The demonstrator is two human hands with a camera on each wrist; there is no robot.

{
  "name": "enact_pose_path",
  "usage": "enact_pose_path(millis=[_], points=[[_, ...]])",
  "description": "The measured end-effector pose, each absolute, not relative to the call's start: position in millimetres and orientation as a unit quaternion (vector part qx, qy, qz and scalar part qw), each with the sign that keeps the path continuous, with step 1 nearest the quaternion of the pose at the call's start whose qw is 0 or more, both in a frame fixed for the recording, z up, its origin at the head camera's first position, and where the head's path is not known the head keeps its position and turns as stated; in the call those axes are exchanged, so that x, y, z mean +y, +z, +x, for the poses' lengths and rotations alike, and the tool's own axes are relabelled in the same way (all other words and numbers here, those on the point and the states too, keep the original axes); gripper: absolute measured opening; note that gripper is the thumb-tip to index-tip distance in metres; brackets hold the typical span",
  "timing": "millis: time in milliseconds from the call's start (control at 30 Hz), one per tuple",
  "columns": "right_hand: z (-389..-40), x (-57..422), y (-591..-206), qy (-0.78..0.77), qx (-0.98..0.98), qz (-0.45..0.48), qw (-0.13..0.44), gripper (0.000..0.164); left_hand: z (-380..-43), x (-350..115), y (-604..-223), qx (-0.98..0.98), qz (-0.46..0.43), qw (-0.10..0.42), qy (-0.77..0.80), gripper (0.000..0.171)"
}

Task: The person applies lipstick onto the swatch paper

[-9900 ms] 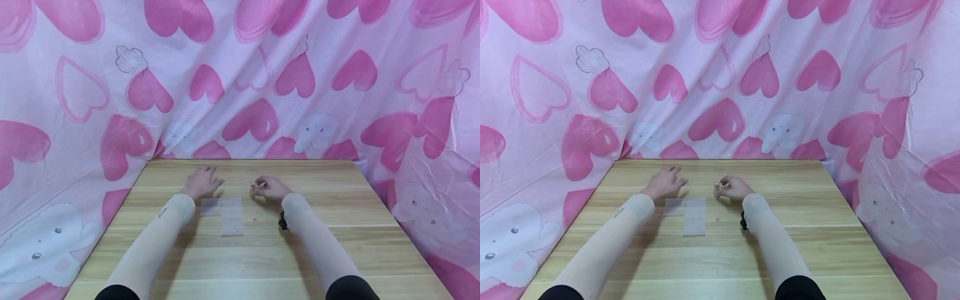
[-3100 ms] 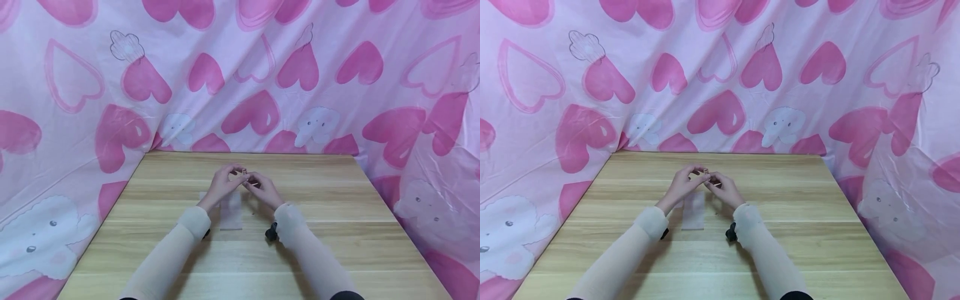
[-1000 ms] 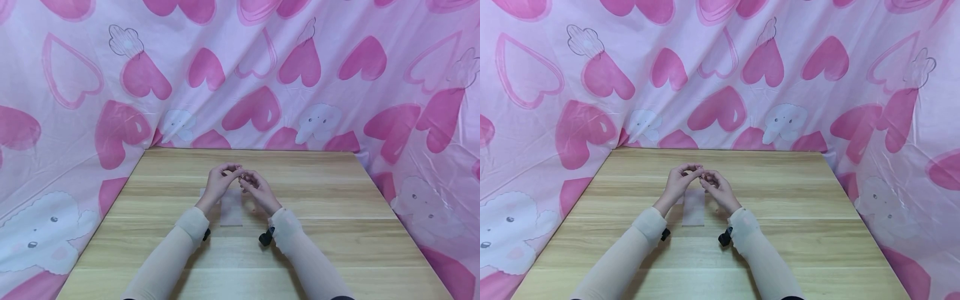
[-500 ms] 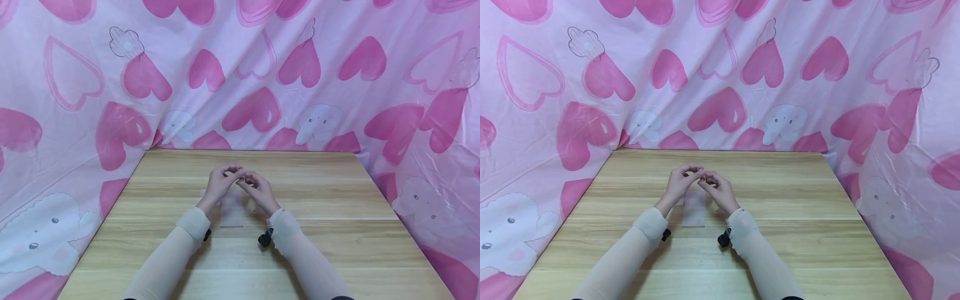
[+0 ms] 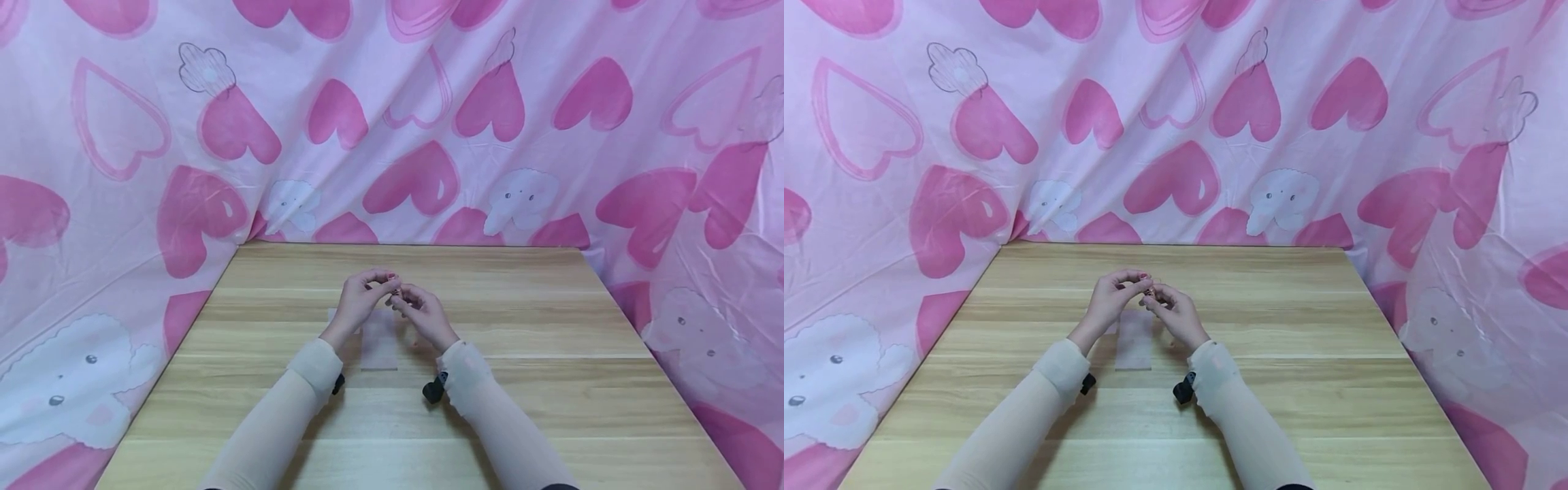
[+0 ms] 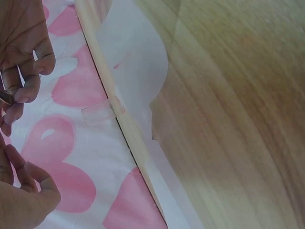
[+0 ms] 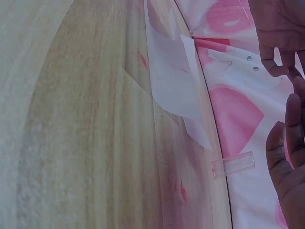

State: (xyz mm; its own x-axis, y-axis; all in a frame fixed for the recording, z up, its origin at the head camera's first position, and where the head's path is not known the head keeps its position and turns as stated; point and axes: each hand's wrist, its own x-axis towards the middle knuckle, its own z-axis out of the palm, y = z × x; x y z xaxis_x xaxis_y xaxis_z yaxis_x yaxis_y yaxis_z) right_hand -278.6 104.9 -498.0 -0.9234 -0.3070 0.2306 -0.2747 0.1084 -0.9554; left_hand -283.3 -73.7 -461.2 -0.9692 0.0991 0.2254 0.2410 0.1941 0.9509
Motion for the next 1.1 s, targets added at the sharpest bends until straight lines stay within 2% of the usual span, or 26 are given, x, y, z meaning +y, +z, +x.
enact_pose_path(millis=[167, 367, 533, 733, 1100], points=[[-278.5, 105.7, -499.0, -0.641, 0.732, -0.226, 0.046, 0.033, -283.7, -75.2, -461.2, -0.765, -0.118, 0.035, -0.632, 0.025], [-276.5, 106.4, -496.7, -0.663, 0.706, -0.236, 0.077, 0.029, -283.7, -76.3, -461.0, -0.762, -0.114, 0.034, -0.636, 0.029], [-276.6, 104.8, -497.8, -0.669, 0.713, -0.205, 0.049, 0.035, -283.5, -76.8, -461.5, -0.76, -0.117, 0.052, -0.637, 0.028], [-276.4, 102.6, -498.3, -0.658, 0.727, -0.198, 0.015, 0.03, -282.7, -77.2, -461.7, -0.76, -0.118, 0.063, -0.636, 0.025], [-274.1, 104.6, -496.3, -0.644, 0.738, -0.198, 0.041, 0.034, -280.3, -77.8, -459.8, -0.766, -0.104, 0.039, -0.633, 0.02]])
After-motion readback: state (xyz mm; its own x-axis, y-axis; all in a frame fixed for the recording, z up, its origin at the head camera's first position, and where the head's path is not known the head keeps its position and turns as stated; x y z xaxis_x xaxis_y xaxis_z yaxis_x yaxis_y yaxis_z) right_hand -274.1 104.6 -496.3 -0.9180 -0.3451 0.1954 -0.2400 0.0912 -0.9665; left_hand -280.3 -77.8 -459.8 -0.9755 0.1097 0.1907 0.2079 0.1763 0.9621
